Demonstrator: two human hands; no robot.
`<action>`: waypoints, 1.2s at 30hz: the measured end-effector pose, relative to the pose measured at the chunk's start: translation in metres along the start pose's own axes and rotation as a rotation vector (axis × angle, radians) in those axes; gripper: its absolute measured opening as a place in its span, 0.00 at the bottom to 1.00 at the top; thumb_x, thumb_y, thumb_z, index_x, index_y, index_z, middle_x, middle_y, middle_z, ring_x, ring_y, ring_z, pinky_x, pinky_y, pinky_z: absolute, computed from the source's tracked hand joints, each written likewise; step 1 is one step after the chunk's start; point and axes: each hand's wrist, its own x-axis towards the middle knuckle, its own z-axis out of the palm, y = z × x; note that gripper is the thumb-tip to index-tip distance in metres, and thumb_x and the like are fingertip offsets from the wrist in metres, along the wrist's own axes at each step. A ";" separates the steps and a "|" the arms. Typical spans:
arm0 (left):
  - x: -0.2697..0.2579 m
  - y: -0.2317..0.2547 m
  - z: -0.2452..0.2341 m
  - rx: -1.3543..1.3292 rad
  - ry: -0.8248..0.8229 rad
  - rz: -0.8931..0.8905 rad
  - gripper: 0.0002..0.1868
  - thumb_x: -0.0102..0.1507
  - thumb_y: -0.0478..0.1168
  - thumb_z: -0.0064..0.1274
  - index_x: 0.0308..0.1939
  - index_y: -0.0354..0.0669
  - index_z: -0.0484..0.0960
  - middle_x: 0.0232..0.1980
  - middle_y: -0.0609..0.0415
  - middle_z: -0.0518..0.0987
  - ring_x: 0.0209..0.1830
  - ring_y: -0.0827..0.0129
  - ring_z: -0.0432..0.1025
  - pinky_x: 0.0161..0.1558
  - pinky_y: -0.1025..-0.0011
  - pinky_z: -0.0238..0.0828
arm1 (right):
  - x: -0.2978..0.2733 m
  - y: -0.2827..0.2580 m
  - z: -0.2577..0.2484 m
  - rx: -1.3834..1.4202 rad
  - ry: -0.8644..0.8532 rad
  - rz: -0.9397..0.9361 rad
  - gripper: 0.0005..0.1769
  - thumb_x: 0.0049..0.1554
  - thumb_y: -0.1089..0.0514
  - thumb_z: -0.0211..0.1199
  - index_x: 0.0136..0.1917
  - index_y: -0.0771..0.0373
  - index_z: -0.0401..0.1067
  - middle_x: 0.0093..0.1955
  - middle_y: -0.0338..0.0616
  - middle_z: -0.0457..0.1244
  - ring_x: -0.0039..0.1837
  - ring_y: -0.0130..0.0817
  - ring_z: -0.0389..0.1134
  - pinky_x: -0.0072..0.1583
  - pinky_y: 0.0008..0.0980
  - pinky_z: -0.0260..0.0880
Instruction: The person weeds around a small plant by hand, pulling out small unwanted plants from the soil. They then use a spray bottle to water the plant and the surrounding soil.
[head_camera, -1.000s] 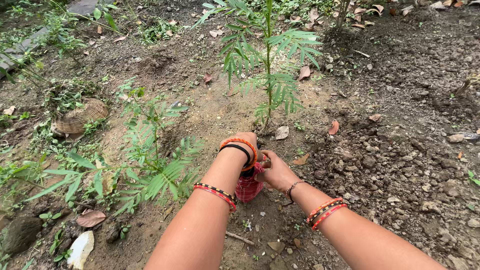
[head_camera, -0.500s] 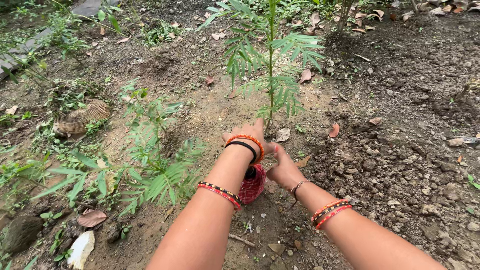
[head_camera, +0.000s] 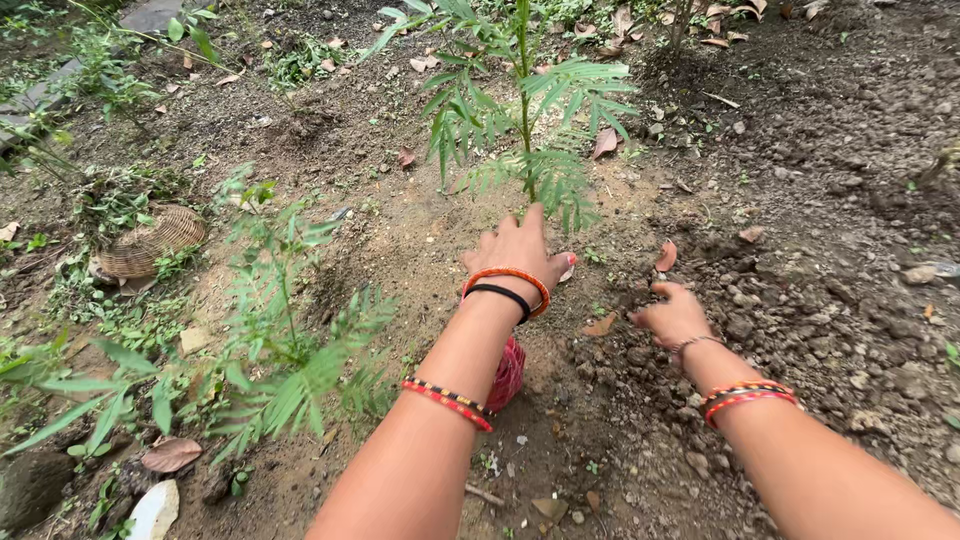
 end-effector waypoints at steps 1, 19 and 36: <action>0.003 0.001 -0.002 -0.028 0.032 -0.007 0.44 0.60 0.62 0.59 0.76 0.60 0.57 0.73 0.46 0.66 0.72 0.46 0.62 0.66 0.38 0.57 | 0.010 0.007 -0.005 0.004 0.002 0.023 0.43 0.46 0.65 0.74 0.73 0.61 0.65 0.50 0.48 0.69 0.43 0.37 0.69 0.40 0.36 0.68; 0.021 0.001 -0.032 -0.113 0.171 0.049 0.34 0.60 0.59 0.58 0.68 0.61 0.69 0.68 0.50 0.69 0.70 0.51 0.65 0.65 0.38 0.59 | 0.067 0.026 -0.004 -0.240 -0.082 -0.108 0.45 0.46 0.59 0.76 0.74 0.59 0.64 0.62 0.54 0.68 0.57 0.41 0.72 0.59 0.39 0.71; 0.009 -0.036 -0.068 -0.183 0.079 0.088 0.34 0.61 0.61 0.59 0.68 0.56 0.71 0.70 0.45 0.67 0.71 0.45 0.61 0.66 0.35 0.55 | 0.013 -0.167 0.032 -0.195 -0.276 -0.297 0.33 0.51 0.58 0.72 0.68 0.70 0.70 0.60 0.62 0.72 0.50 0.41 0.73 0.44 0.37 0.75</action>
